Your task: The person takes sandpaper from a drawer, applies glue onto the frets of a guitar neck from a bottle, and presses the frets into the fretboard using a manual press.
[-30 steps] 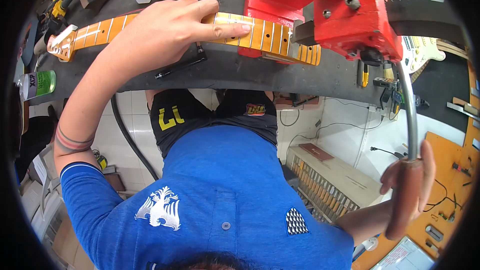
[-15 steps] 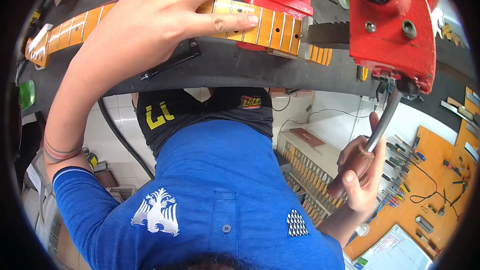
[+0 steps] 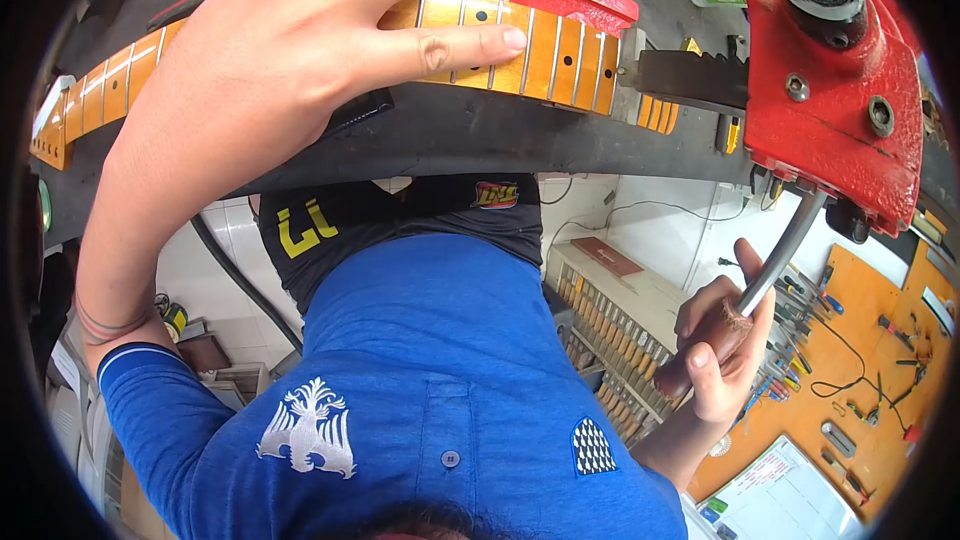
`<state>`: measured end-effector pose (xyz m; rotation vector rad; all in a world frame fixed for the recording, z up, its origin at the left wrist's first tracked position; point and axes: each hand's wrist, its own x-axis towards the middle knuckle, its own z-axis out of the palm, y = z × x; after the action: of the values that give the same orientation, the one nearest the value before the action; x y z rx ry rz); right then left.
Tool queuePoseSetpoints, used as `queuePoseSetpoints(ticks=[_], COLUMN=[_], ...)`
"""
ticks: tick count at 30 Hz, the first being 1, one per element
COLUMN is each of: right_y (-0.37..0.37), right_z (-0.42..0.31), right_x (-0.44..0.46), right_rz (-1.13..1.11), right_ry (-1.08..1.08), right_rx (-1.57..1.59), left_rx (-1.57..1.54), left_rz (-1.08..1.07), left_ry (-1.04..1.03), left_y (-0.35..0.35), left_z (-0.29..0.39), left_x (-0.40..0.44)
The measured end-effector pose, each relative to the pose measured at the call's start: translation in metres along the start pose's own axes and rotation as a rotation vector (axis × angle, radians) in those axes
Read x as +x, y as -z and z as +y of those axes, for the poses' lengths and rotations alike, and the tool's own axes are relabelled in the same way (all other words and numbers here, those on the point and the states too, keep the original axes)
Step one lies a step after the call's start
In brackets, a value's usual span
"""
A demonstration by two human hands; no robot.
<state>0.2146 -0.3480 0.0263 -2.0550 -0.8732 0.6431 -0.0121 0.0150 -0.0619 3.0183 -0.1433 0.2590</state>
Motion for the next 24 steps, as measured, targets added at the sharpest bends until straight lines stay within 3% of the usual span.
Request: queuePoseSetpoints(ticks=[9,24], right_y=[-0.004,-0.027], right_z=[0.003,0.027], right_x=[0.001,0.006], right_rz=[0.013,0.075], right_ry=[0.018,0.029], right_rx=[0.026,0.067], left_rx=[-0.034,-0.109], left_rz=[-0.062,0.063], left_ry=[0.028,0.011], left_y=[0.000,-0.027], left_z=[0.000,0.001], left_x=[0.001,0.023])
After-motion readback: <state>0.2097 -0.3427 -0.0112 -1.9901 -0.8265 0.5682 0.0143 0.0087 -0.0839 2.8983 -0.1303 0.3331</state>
